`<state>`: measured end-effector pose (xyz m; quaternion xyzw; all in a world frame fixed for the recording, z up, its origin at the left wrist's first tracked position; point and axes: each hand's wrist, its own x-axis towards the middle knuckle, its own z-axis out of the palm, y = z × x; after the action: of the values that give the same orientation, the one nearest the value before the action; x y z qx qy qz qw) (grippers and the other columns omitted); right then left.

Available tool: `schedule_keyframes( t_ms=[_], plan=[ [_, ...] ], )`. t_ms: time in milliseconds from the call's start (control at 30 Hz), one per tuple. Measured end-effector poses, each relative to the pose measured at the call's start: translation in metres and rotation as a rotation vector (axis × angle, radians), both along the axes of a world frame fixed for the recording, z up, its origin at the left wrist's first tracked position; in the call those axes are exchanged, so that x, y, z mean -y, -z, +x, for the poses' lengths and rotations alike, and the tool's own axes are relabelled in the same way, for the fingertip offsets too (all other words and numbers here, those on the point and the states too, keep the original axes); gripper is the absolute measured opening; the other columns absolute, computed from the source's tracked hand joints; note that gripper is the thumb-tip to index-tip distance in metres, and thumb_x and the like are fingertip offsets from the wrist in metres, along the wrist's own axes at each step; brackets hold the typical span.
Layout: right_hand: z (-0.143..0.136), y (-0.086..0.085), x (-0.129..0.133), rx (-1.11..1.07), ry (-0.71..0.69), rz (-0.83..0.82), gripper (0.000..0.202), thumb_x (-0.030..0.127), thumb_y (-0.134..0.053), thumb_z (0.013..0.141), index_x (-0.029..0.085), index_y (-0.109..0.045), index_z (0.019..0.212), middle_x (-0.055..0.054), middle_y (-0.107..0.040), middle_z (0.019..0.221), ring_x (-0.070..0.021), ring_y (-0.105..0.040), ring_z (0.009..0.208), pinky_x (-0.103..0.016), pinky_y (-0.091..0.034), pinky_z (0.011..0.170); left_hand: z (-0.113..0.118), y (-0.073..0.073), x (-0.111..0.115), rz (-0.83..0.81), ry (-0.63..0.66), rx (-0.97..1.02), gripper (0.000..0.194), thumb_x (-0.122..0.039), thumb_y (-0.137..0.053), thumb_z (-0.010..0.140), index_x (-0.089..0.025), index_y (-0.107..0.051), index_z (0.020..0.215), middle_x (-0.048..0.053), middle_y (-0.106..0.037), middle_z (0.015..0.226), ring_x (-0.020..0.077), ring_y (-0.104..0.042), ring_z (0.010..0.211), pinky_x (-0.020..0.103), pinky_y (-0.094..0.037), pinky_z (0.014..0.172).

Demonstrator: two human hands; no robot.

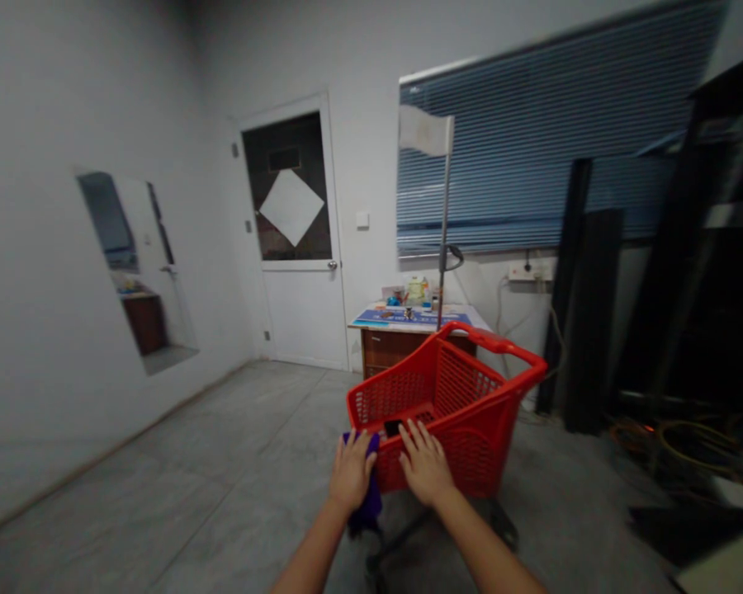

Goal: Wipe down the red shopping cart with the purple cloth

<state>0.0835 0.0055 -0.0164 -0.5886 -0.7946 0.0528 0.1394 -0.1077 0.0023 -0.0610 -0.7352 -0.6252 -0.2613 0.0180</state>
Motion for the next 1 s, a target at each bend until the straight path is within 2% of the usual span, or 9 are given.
schedule_keyframes(
  t_ms=[133, 233, 400, 500, 633, 800, 1000],
  plan=[
    [-0.004, -0.002, 0.004, 0.015, 0.041, -0.018, 0.061, 0.037, -0.035, 0.091, 0.024, -0.028, 0.15, 0.0, -0.013, 0.159, -0.0205, -0.008, 0.147, -0.039, -0.012, 0.116, 0.018, -0.009, -0.002, -0.049, -0.063, -0.014, 0.043, -0.021, -0.033, 0.096, -0.019, -0.051, 0.135, 0.006, -0.054, 0.14, 0.0245, -0.036, 0.139, 0.05, -0.018, 0.118],
    [-0.004, -0.003, 0.005, 0.015, 0.05, -0.02, 0.061, 0.039, -0.035, 0.091, 0.025, -0.027, 0.15, 0.0, -0.011, 0.159, -0.0207, -0.007, 0.147, -0.04, -0.011, 0.117, 0.03, -0.016, -0.003, -0.071, -0.046, -0.026, 0.044, -0.021, -0.033, 0.095, -0.017, -0.052, 0.134, 0.006, -0.053, 0.141, 0.0234, -0.033, 0.14, 0.047, -0.017, 0.119],
    [0.001, 0.003, 0.005, 0.0, 0.053, -0.001, 0.061, 0.04, -0.033, 0.092, 0.024, -0.027, 0.151, 0.001, -0.01, 0.159, -0.0209, -0.007, 0.147, -0.04, -0.01, 0.117, 0.015, -0.021, -0.002, -0.101, 0.074, -0.076, 0.049, -0.023, -0.037, 0.094, -0.022, -0.044, 0.142, 0.004, -0.047, 0.146, 0.0231, -0.032, 0.141, 0.048, -0.018, 0.119],
    [0.004, 0.01, 0.003, -0.008, 0.051, 0.024, 0.061, 0.04, -0.034, 0.092, 0.025, -0.027, 0.151, 0.001, -0.01, 0.159, -0.0205, -0.005, 0.147, -0.041, -0.009, 0.118, 0.004, -0.023, -0.003, -0.106, 0.126, -0.086, 0.048, -0.027, -0.036, 0.094, -0.024, -0.045, 0.141, 0.002, -0.048, 0.145, 0.0229, -0.031, 0.141, 0.049, -0.016, 0.119],
    [0.004, 0.015, 0.001, -0.011, 0.068, 0.021, 0.061, 0.042, -0.035, 0.092, 0.025, -0.028, 0.15, 0.001, -0.01, 0.159, -0.0214, -0.005, 0.147, -0.042, -0.009, 0.118, 0.012, -0.027, -0.013, -0.092, 0.134, -0.096, 0.046, -0.029, -0.027, 0.098, -0.021, -0.053, 0.136, 0.004, -0.056, 0.138, 0.0222, -0.036, 0.139, 0.047, -0.016, 0.12],
    [0.002, 0.008, 0.003, -0.015, 0.098, -0.004, 0.061, 0.042, -0.033, 0.092, 0.025, -0.026, 0.151, 0.001, -0.01, 0.159, -0.0205, -0.005, 0.147, -0.043, -0.01, 0.118, 0.032, -0.03, -0.023, -0.097, 0.153, -0.134, 0.047, -0.029, -0.025, 0.098, -0.016, -0.056, 0.131, 0.01, -0.058, 0.135, 0.0234, -0.042, 0.135, 0.048, -0.015, 0.119],
    [0.005, 0.002, 0.006, -0.031, 0.116, -0.015, 0.062, 0.037, -0.035, 0.09, 0.027, -0.027, 0.15, 0.001, -0.012, 0.159, -0.0191, -0.007, 0.147, -0.044, -0.009, 0.118, 0.015, -0.027, -0.022, -0.149, 0.235, -0.091, 0.047, -0.031, -0.036, 0.095, -0.022, -0.047, 0.14, 0.004, -0.051, 0.143, 0.024, -0.035, 0.139, 0.049, -0.012, 0.119]
  ],
)
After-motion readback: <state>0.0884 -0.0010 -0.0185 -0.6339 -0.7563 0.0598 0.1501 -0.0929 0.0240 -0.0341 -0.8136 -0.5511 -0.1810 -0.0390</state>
